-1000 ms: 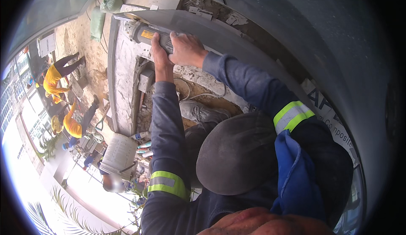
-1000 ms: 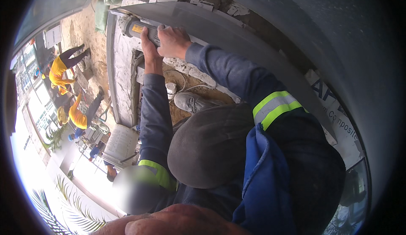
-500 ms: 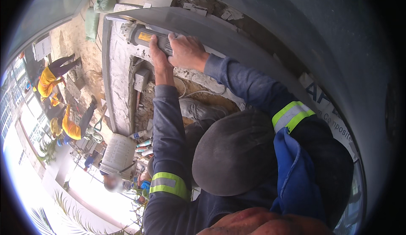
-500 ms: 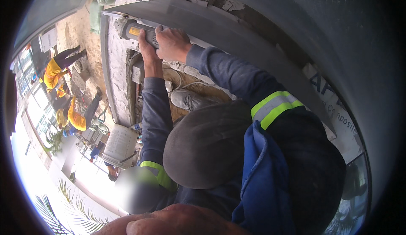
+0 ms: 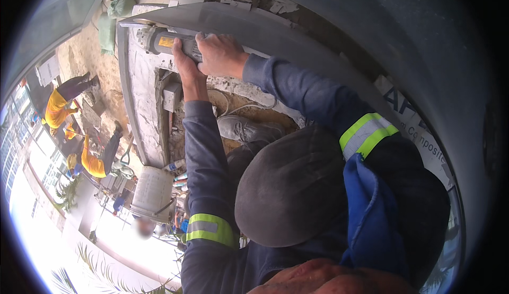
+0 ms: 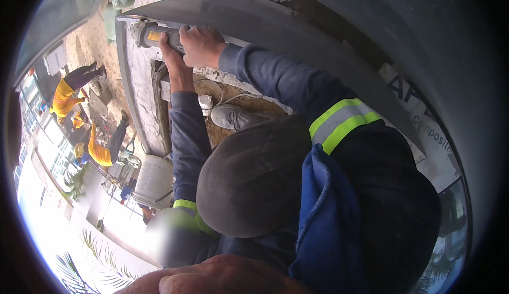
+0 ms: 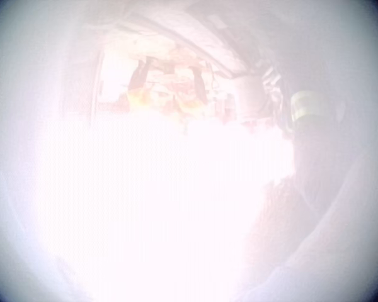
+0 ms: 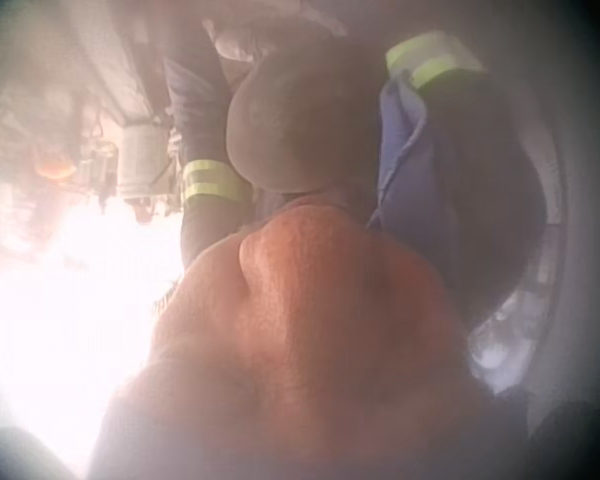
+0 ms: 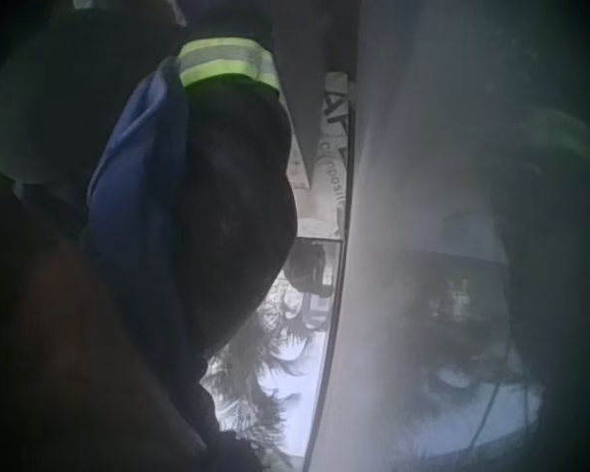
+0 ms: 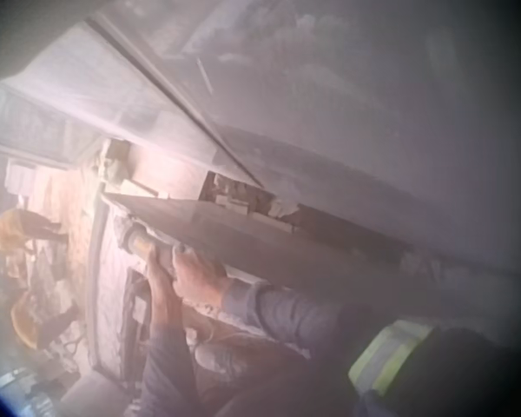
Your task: The person sits on the ground and uses an angle grinder to smooth a concrete surface. They first retrieve a grinding disc from a bucket, attach it to the grinder, and then proceed to grind the concrete edge.
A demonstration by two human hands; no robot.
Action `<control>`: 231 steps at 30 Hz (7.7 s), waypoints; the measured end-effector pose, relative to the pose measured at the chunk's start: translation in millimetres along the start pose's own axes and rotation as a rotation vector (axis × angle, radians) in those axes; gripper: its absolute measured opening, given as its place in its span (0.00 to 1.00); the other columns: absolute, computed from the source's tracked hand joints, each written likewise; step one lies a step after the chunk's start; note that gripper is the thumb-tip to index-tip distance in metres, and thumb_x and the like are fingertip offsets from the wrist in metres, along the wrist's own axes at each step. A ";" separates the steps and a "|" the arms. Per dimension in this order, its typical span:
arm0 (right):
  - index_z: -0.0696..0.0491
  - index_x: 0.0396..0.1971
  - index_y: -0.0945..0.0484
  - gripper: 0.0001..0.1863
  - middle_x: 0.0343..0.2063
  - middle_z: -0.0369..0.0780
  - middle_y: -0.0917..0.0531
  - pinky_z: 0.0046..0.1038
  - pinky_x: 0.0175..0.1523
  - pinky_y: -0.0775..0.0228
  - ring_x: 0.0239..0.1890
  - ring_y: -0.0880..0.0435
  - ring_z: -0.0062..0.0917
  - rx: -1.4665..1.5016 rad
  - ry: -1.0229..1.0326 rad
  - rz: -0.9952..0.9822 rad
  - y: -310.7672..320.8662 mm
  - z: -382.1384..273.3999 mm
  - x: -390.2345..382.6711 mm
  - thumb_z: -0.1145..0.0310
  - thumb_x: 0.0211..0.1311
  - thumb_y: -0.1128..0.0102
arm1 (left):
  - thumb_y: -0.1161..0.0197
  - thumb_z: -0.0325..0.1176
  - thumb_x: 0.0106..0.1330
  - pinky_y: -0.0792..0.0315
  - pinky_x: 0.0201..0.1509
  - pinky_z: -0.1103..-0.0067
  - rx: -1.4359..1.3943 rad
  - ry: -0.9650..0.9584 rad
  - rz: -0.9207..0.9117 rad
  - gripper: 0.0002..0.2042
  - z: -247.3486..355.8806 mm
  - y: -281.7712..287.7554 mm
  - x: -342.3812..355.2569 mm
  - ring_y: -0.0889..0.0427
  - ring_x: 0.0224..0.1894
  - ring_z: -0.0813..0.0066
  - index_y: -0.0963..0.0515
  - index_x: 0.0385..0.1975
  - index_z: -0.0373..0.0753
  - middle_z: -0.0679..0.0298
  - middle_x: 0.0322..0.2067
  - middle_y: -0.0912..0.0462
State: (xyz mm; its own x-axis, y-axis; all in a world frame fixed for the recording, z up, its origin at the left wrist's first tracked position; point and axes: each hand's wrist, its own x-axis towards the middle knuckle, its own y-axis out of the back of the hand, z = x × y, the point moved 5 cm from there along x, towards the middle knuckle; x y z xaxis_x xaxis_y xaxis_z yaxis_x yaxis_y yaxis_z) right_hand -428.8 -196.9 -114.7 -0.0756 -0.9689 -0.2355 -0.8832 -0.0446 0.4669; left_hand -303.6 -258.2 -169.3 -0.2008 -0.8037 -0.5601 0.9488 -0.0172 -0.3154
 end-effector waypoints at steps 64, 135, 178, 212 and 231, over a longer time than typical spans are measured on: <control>0.69 0.51 0.26 0.30 0.37 0.60 0.14 0.47 0.53 0.20 0.43 0.12 0.54 0.029 -0.027 -0.063 -7.2 0.0 21.8 0.69 0.46 0.37 | 0.41 0.43 0.75 0.20 0.51 0.73 0.000 -0.080 0.075 0.20 9.6 2.2 7.7 0.15 0.43 0.69 0.24 0.53 0.30 0.58 0.44 0.15; 0.67 0.47 0.26 0.26 0.37 0.60 0.14 0.49 0.54 0.22 0.44 0.13 0.55 0.016 -0.013 -0.038 -25.8 -24.5 74.7 0.67 0.49 0.35 | 0.38 0.41 0.72 0.17 0.47 0.73 -0.035 -0.125 0.085 0.21 48.1 19.1 42.0 0.13 0.40 0.67 0.25 0.53 0.27 0.54 0.44 0.16; 0.68 0.47 0.25 0.26 0.40 0.61 0.15 0.47 0.56 0.21 0.47 0.13 0.54 0.004 -0.018 -0.087 -32.1 -43.9 109.2 0.69 0.47 0.37 | 0.42 0.45 0.76 0.17 0.47 0.74 0.020 -0.154 0.050 0.21 73.0 40.4 78.7 0.13 0.40 0.69 0.26 0.55 0.32 0.57 0.43 0.15; 0.67 0.46 0.24 0.25 0.42 0.61 0.15 0.47 0.57 0.22 0.49 0.14 0.54 0.009 -0.039 -0.103 -36.8 -45.6 122.5 0.68 0.48 0.36 | 0.38 0.41 0.73 0.18 0.49 0.71 -0.015 -0.134 0.076 0.21 82.1 41.4 83.8 0.14 0.42 0.67 0.26 0.54 0.28 0.55 0.44 0.16; 0.66 0.42 0.25 0.26 0.40 0.64 0.16 0.50 0.54 0.23 0.48 0.16 0.58 0.042 0.001 -0.038 -42.1 -43.1 127.0 0.61 0.49 0.31 | 0.38 0.43 0.73 0.17 0.41 0.74 0.023 -0.155 0.124 0.21 85.3 37.4 78.1 0.13 0.37 0.69 0.25 0.53 0.29 0.56 0.40 0.15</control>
State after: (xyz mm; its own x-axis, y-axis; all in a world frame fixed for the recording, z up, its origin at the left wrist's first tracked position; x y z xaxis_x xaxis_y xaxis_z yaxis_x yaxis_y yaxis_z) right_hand -381.3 -328.5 -127.5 -0.0410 -0.9670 -0.2513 -0.9042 -0.0711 0.4212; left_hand -263.0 -372.3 -159.5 -0.0440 -0.8823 -0.4686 0.9697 0.0751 -0.2325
